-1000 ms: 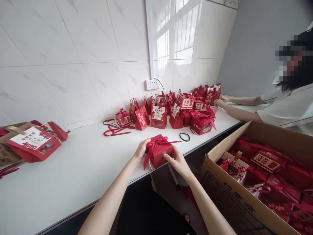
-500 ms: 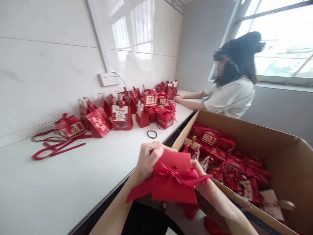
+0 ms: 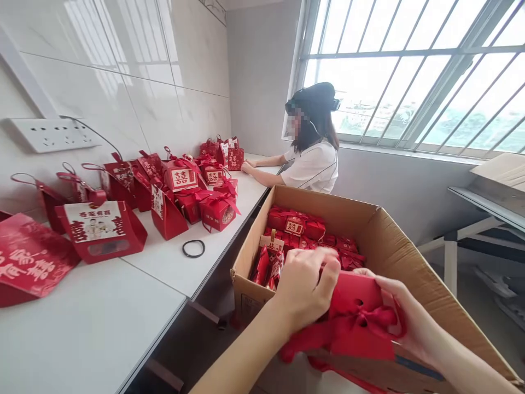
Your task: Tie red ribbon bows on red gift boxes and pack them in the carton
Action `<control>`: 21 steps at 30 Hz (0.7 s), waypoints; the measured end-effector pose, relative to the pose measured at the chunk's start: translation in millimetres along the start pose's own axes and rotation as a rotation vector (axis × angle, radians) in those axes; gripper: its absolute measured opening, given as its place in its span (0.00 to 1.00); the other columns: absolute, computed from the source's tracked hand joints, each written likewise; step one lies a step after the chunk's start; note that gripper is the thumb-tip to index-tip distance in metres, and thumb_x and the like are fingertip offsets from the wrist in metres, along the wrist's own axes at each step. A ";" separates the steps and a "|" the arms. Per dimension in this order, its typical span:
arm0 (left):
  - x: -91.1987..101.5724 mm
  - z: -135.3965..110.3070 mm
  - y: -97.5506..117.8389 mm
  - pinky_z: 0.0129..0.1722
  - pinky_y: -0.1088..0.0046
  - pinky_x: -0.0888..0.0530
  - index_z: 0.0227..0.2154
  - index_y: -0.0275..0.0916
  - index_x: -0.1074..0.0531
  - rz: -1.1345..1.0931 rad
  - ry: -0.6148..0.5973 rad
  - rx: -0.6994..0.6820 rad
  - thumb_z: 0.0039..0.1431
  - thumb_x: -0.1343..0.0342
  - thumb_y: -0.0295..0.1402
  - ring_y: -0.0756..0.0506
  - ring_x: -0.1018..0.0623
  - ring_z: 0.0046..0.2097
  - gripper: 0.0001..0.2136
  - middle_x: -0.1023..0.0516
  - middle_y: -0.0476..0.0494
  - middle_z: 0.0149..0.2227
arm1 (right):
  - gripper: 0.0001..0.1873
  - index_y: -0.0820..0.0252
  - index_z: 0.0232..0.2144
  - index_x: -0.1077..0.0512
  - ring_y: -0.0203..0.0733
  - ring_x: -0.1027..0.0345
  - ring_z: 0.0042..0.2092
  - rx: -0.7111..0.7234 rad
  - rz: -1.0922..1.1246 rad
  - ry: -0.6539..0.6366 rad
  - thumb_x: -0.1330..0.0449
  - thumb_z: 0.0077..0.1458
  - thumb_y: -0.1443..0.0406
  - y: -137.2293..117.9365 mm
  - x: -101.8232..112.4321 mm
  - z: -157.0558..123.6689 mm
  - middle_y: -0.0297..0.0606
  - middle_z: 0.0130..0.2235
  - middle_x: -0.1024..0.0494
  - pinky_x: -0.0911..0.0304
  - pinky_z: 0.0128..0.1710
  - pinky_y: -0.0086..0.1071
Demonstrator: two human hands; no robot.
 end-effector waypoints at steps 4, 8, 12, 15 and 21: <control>-1.6 -8.7 -40.2 0.55 0.56 0.40 0.54 0.35 0.37 0.215 0.027 0.105 0.62 0.60 0.45 0.38 0.31 0.54 0.24 0.29 0.36 0.53 | 0.14 0.56 0.27 0.33 0.41 0.31 0.21 0.074 -0.019 0.204 0.47 0.47 0.53 -53.6 35.6 51.0 0.37 0.22 0.24 0.35 0.27 0.33; -17.5 -30.0 -73.7 0.44 0.58 0.34 0.30 0.36 0.27 0.574 -0.080 0.113 0.60 0.54 0.40 0.40 0.24 0.38 0.15 0.22 0.40 0.32 | 0.20 0.60 0.24 0.35 0.38 0.35 0.23 0.128 -0.187 0.283 0.55 0.54 0.52 -100.2 73.8 127.5 0.38 0.20 0.28 0.41 0.30 0.33; -25.5 -37.7 -79.2 0.31 0.66 0.35 0.24 0.38 0.29 0.731 0.001 0.055 0.53 0.49 0.34 0.43 0.26 0.29 0.08 0.25 0.44 0.25 | 0.19 0.59 0.19 0.39 0.36 0.39 0.23 0.044 -0.307 0.437 0.50 0.50 0.51 -100.6 114.5 192.0 0.34 0.18 0.33 0.43 0.29 0.34; -24.0 -37.5 -76.9 0.28 0.67 0.38 0.22 0.38 0.30 0.761 0.089 0.050 0.50 0.48 0.32 0.44 0.27 0.27 0.06 0.26 0.45 0.24 | 0.20 0.58 0.17 0.40 0.38 0.39 0.23 -0.032 -0.358 0.525 0.49 0.48 0.50 -81.9 134.6 220.3 0.36 0.18 0.35 0.43 0.27 0.35; -23.1 -39.5 -77.2 0.27 0.67 0.41 0.21 0.39 0.33 0.767 0.203 -0.023 0.44 0.48 0.31 0.45 0.30 0.24 0.02 0.29 0.47 0.22 | 0.18 0.58 0.20 0.37 0.44 0.35 0.25 -0.056 -0.383 0.579 0.50 0.51 0.52 -50.7 144.9 262.4 0.38 0.20 0.34 0.38 0.26 0.39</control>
Point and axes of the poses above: each hand's wrist, its own z-axis towards the middle knuckle, its own x-axis out of the back of the hand, y = z × x, the point moved 8 cm from there along z, towards the middle knuckle
